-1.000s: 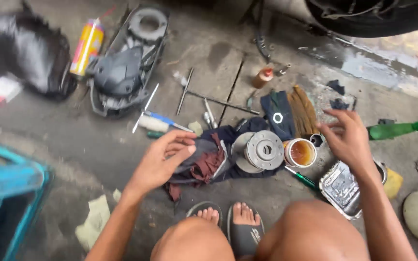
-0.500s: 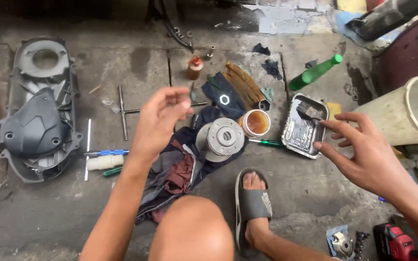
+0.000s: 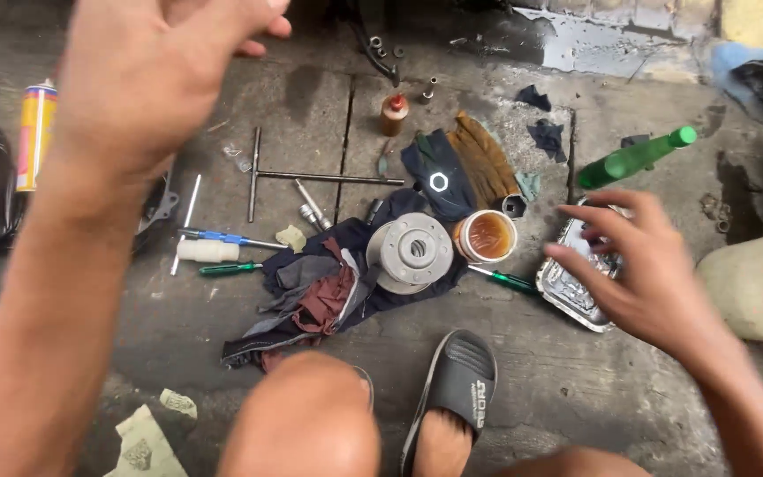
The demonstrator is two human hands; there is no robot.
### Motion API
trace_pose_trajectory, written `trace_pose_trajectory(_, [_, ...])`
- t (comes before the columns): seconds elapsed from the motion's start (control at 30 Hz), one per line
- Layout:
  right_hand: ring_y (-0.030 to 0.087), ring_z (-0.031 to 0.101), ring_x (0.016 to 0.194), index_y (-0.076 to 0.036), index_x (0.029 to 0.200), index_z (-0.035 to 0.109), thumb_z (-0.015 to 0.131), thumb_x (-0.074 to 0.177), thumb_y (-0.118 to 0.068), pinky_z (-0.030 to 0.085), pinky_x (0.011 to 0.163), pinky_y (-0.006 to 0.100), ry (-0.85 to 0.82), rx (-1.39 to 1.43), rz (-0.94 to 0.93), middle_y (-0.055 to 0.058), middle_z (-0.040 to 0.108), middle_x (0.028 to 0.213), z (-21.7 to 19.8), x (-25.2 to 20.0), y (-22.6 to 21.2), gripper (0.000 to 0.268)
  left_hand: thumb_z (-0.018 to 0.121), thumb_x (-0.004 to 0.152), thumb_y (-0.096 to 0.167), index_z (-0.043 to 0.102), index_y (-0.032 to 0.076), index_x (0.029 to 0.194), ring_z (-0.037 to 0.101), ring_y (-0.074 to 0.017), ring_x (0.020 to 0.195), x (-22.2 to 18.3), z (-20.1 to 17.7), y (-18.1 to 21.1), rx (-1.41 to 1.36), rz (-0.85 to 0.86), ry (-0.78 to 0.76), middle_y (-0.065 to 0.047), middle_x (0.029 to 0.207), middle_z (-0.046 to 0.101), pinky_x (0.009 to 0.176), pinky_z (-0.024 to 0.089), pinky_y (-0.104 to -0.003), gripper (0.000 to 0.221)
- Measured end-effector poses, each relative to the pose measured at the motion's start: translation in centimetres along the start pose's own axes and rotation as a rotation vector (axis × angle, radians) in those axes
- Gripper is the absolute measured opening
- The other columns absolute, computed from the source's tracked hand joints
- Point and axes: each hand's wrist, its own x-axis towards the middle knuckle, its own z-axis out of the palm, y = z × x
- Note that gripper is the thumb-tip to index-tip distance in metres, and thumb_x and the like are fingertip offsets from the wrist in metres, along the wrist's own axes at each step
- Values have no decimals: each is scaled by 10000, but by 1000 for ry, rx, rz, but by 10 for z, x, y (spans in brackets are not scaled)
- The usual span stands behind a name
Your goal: Cleaning and assembling a motorcycle clutch assembly as part of a drive belt inspection
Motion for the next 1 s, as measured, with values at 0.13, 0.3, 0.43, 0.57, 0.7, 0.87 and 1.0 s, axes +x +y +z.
trace_pose_trajectory(0.13, [209, 662, 805, -43, 1215, 683, 742, 871, -362, 591, 682, 323, -26, 232, -131, 144, 570, 1243, 87, 64, 75, 473, 689, 1130, 30, 694, 2, 1251, 619, -71, 887, 21, 23, 45, 159, -110, 18, -28, 1090, 695, 737, 473, -180, 124])
trace_pose_trajectory(0.3, [186, 706, 810, -43, 1213, 699, 706, 908, -426, 577, 730, 309, -172, 347, -155, 114, 592, 1179, 133, 110, 94, 490, 663, 1020, -95, 634, -157, 1272, 678, -253, 961, 63, 50, 74, 425, 62, -147, -228, 1168, 675, 764, 581, -305, 261])
trace_pose_trajectory(0.43, [188, 652, 831, -46, 1251, 685, 649, 928, -459, 576, 728, 319, -284, 275, -204, 139, 579, 1181, 101, 130, 73, 526, 705, 1116, 18, 664, -139, 1226, 659, -188, 773, 48, 38, 89, 499, -61, -99, -186, 1012, 699, 643, 546, -258, 197])
trace_pose_trajectory(0.57, [199, 663, 821, -21, 1216, 702, 659, 938, -403, 582, 700, 316, -226, 309, -270, 142, 592, 1107, 81, 151, 59, 474, 675, 1088, -26, 650, -133, 1239, 664, -224, 939, 52, 36, 81, 461, 41, -93, -194, 1118, 683, 781, 558, -297, 186])
trace_pose_trajectory(0.7, [184, 629, 748, -26, 1188, 720, 604, 959, -485, 545, 650, 300, -229, 233, -289, 126, 629, 980, 87, 163, 51, 526, 694, 1016, 84, 709, -18, 1153, 647, -146, 775, 66, 49, 30, 508, -2, -123, -85, 965, 702, 649, 541, -260, 171])
trace_pose_trajectory(0.87, [250, 765, 951, -47, 1254, 678, 499, 1010, -549, 625, 904, 414, -572, -86, -123, 161, 759, 1106, 95, 198, 35, 586, 770, 851, 262, 777, 112, 1047, 729, -308, 874, 104, 92, -67, 818, -412, -294, -121, 1023, 763, 821, 581, -471, 246])
trace_pose_trajectory(1.0, [214, 726, 862, -101, 1149, 754, 495, 1006, -605, 526, 1016, 461, -363, 99, 91, 106, 726, 798, 140, 213, 39, 584, 695, 884, 412, 707, 89, 983, 730, -239, 912, 44, 181, -193, 208, -635, 360, -82, 993, 764, 840, 575, -370, 338])
